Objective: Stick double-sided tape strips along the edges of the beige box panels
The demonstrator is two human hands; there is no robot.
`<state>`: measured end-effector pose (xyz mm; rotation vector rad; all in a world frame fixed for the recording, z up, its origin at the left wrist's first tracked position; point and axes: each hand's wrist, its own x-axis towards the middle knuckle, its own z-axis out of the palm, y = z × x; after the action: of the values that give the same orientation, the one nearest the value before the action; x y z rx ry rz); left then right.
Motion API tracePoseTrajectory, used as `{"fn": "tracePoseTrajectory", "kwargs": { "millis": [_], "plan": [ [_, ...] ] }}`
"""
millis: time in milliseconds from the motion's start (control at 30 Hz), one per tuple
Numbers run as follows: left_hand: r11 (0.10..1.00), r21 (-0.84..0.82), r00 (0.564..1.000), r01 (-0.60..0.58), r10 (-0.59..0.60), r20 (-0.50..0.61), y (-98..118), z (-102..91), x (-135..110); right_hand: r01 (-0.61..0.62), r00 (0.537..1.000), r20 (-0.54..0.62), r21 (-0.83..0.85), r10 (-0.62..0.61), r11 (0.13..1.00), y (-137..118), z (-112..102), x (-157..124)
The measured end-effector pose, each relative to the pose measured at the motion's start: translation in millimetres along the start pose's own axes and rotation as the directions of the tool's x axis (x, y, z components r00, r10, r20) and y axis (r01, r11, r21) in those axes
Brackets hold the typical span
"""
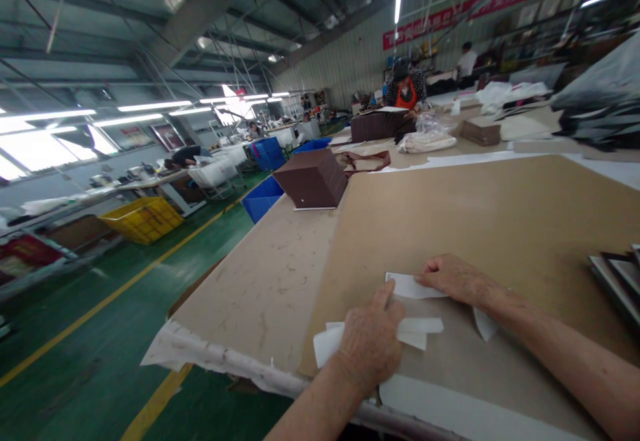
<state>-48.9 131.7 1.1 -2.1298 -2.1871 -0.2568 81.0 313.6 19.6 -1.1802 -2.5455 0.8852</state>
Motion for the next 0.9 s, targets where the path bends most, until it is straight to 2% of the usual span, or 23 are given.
{"fn": "tracePoseTrajectory", "kwargs": {
  "millis": [667,767,900],
  "plan": [
    [0.999,0.037,0.996,-0.009,0.006,0.087,3.3,-9.5,5.6,0.06,0.998,-0.001,0.036,-0.06,0.998,1.7,2.0,3.8],
    [0.999,0.035,0.994,-0.006,0.002,0.109,3.7,-10.7,6.2,0.09,0.995,0.033,0.099,-0.094,0.991,13.7,-10.8,0.7],
    [1.0,0.024,0.992,-0.01,0.006,0.129,2.9,-11.9,6.6,0.089,0.991,0.079,0.195,-0.106,0.977,46.2,-41.6,-15.0]
  ]
}}
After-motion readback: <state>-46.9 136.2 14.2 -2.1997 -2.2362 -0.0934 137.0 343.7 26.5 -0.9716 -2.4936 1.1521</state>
